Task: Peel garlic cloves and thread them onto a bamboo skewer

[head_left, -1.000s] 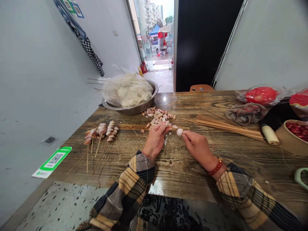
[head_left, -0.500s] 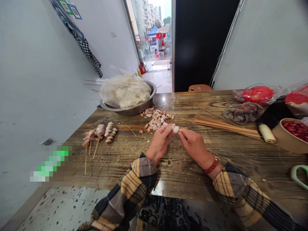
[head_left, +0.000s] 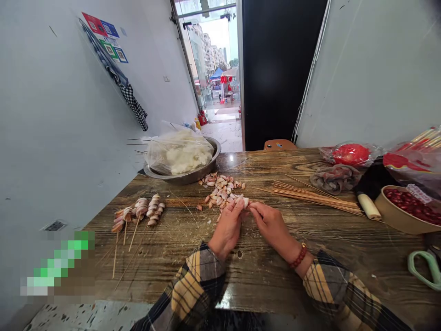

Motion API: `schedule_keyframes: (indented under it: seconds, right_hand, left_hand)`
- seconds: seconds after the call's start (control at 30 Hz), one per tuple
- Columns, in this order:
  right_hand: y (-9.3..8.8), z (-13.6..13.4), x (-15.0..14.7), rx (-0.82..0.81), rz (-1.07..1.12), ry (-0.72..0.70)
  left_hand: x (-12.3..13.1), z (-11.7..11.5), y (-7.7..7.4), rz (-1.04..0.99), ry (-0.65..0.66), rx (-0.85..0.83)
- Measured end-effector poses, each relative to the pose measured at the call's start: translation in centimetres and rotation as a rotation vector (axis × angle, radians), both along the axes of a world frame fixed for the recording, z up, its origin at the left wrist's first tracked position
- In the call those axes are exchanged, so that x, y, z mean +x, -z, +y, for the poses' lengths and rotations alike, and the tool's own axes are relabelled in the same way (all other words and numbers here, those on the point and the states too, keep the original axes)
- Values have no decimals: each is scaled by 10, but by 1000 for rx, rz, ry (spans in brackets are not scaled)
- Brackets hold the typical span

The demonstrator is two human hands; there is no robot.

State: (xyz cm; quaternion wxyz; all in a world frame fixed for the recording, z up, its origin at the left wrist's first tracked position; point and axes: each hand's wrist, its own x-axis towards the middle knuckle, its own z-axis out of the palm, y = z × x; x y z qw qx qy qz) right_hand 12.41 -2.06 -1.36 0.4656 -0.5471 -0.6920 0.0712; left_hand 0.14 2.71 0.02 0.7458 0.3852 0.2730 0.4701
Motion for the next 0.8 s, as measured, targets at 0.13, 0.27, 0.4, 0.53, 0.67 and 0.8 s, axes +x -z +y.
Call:
schedule_keyframes:
  seconds: [0.13,0.27,0.4,0.53,0.67,0.8]
  right_hand:
    - [1,1,-2,19,-16,35]
    - [3,2,-2,36,-64,75]
    - [4,3,1,26,-81,38]
    - [6,2,4,15,-67,9]
    - [8,1,6,-2,-65,-5]
    - [5,-3,9,-41,-96,-17]
  left_hand:
    - [8,-6,0,-88,-9,-22]
    - [12,-8,1,-133,7,-38]
    - [9,-8,1,-107,12,-44]
    - [4,-6,0,-56,-11,-45]
    - [0,-2,2,-23,-55,-30]
    - [0,0,5,28,-55,-6]
